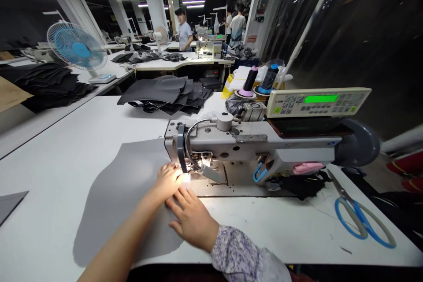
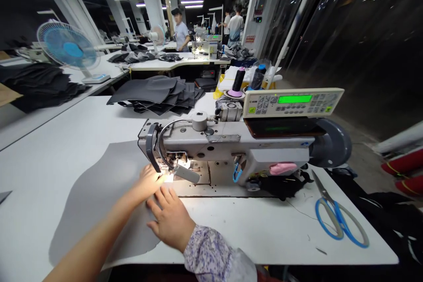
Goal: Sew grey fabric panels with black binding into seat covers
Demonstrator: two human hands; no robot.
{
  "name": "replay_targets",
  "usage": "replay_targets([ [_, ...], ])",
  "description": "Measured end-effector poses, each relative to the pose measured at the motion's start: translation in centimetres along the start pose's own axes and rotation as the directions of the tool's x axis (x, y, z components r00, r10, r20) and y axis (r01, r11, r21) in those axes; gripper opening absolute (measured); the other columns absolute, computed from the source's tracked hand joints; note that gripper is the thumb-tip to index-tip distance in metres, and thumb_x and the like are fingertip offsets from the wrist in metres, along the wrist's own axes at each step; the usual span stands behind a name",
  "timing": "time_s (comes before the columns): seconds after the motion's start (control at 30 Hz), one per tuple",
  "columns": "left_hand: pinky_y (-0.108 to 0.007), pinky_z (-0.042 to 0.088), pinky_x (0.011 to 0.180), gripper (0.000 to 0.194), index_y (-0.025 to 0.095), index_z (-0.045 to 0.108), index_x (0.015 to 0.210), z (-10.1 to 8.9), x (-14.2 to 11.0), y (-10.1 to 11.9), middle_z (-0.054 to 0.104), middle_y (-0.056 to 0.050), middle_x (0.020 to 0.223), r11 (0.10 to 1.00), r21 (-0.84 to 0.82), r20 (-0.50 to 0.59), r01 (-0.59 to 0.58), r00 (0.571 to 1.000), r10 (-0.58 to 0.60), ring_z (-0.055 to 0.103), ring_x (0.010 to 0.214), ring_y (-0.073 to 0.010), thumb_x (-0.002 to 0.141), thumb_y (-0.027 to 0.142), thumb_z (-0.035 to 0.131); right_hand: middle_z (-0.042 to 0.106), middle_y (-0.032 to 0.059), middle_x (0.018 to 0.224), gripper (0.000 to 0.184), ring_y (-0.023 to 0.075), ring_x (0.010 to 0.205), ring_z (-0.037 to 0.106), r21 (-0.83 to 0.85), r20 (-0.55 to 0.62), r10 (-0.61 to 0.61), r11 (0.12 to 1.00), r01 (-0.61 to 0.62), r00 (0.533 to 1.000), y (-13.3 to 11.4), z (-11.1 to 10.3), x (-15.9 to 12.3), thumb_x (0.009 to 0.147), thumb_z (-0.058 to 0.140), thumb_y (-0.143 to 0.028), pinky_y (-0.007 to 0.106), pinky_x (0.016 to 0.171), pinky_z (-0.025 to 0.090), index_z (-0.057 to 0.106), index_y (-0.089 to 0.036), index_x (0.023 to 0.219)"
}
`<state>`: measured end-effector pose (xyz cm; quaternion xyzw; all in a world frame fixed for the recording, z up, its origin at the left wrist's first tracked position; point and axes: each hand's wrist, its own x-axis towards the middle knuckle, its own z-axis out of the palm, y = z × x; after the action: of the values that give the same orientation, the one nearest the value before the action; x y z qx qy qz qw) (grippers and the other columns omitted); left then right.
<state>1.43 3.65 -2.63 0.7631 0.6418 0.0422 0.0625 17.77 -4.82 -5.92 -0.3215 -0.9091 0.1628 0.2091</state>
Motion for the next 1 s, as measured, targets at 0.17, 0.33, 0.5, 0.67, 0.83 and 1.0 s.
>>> replay_targets([
  [0.17, -0.042, 0.040, 0.102, 0.030, 0.021, 0.077, 0.099, 0.5, 1.1, 0.2, 0.074, -0.013, 0.111, 0.997, 0.061, 0.050, 0.057, 0.997, -0.060, 0.060, 0.113, -0.0297, 0.094, 0.029, 0.049, 0.033, 0.0138, 0.161, 0.059, 0.0331, 0.150, 0.025, -0.003, 0.006, 0.005, 1.000, -0.005, 1.000, 0.0, -0.3, 0.1, 0.100, 0.050, -0.054, 0.052, 0.123, 0.023, 0.044, -0.021, 0.148],
  [0.33, -0.041, 0.043, 0.098, 0.030, 0.019, 0.076, 0.101, 0.7, 1.8, -0.1, 0.075, -0.013, 0.110, 0.992, 0.093, 0.053, 0.083, 0.995, -0.088, 0.062, 0.113, -0.0310, 0.092, 0.026, 0.049, 0.032, 0.0137, 0.161, 0.058, 0.0334, 0.149, 0.027, -0.002, 0.001, 0.012, 1.000, -0.012, 1.000, 0.3, -0.2, -0.2, 0.101, 0.048, -0.054, 0.052, 0.123, 0.024, 0.044, -0.021, 0.149],
  [0.5, -0.041, 0.045, 0.098, 0.031, 0.019, 0.075, 0.104, 0.7, 1.9, -0.3, 0.075, -0.013, 0.112, 0.995, 0.079, 0.055, 0.057, 0.997, -0.061, 0.063, 0.110, -0.0309, 0.092, 0.027, 0.048, 0.032, 0.0147, 0.161, 0.060, 0.0341, 0.150, 0.025, -0.012, -0.003, 0.034, 0.999, -0.034, 0.999, -0.4, 0.2, 0.2, 0.101, 0.046, -0.056, 0.054, 0.123, 0.024, 0.043, -0.020, 0.150],
  [0.67, -0.039, 0.044, 0.102, 0.027, 0.020, 0.075, 0.102, 0.5, 1.9, -0.6, 0.076, -0.011, 0.110, 0.999, 0.034, 0.021, 0.013, 1.000, -0.014, 0.064, 0.109, -0.0291, 0.089, 0.028, 0.053, 0.025, 0.0180, 0.164, 0.075, 0.0350, 0.151, 0.020, -0.014, -0.047, 0.101, 0.995, -0.102, 0.994, -1.8, 1.0, 1.7, 0.098, 0.055, -0.053, 0.057, 0.122, 0.026, 0.029, -0.014, 0.157],
  [0.83, -0.038, 0.046, 0.099, 0.023, 0.024, 0.075, 0.094, 0.4, 2.7, -0.7, 0.077, -0.008, 0.102, 1.000, 0.010, 0.002, -0.007, 1.000, 0.007, 0.066, 0.103, -0.0274, 0.089, 0.025, 0.052, 0.028, 0.0161, 0.163, 0.070, 0.0345, 0.151, 0.021, -0.005, -0.062, 0.110, 0.994, -0.111, 0.992, -1.5, 1.3, 2.1, 0.098, 0.056, -0.047, 0.056, 0.122, 0.026, 0.031, -0.015, 0.156],
  [1.0, -0.040, 0.047, 0.097, 0.027, 0.020, 0.073, 0.093, 0.1, 2.5, -0.2, 0.076, -0.009, 0.099, 1.000, -0.013, -0.027, 0.010, 1.000, -0.010, 0.066, 0.101, -0.0278, 0.092, 0.023, 0.046, 0.031, 0.0162, 0.162, 0.068, 0.0343, 0.150, 0.025, 0.003, -0.080, 0.080, 0.997, -0.080, 0.994, -0.5, 0.8, 2.3, 0.098, 0.058, -0.043, 0.055, 0.122, 0.027, 0.034, -0.014, 0.154],
])
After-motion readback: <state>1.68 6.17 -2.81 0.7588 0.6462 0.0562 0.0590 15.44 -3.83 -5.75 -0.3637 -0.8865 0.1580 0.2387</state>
